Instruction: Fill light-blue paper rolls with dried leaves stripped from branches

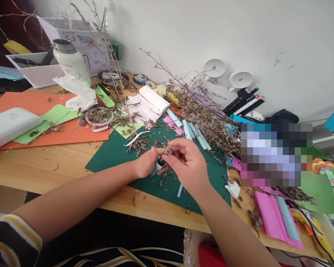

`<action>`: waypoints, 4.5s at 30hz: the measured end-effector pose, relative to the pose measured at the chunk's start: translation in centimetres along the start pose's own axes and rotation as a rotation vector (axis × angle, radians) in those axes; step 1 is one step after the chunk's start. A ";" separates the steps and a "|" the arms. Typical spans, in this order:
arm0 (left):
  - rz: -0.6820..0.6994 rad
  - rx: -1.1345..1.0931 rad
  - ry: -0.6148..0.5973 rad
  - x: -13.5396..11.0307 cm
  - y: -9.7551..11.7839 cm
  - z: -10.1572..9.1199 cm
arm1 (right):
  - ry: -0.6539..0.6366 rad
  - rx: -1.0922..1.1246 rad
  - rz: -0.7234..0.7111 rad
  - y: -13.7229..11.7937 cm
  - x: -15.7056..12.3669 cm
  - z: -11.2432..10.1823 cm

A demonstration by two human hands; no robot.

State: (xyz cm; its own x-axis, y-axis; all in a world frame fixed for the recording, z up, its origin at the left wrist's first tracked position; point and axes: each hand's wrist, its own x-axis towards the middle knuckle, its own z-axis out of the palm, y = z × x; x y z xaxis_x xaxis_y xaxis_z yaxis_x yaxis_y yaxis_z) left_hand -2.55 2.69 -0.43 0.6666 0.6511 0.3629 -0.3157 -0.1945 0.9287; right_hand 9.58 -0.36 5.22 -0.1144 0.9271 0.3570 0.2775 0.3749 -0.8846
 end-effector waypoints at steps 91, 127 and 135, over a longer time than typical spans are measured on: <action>-0.044 0.040 -0.004 -0.2 0.8 -0.1 | -0.489 -0.757 -0.449 -2.8 0.9 -2.6; -0.061 0.073 -0.002 -0.2 1.0 0.0 | -0.796 -1.123 -0.506 -4.7 1.6 -2.6; -0.066 0.134 0.001 -0.2 0.6 0.0 | -0.960 -1.246 -0.266 -4.4 2.6 -1.3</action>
State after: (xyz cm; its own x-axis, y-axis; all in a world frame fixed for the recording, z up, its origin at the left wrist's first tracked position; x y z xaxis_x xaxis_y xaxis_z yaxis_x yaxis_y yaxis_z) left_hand -2.86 2.44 0.06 0.6823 0.6666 0.3003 -0.1781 -0.2468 0.9526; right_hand 9.34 0.38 10.44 -0.6826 0.6731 -0.2847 0.6686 0.7324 0.1285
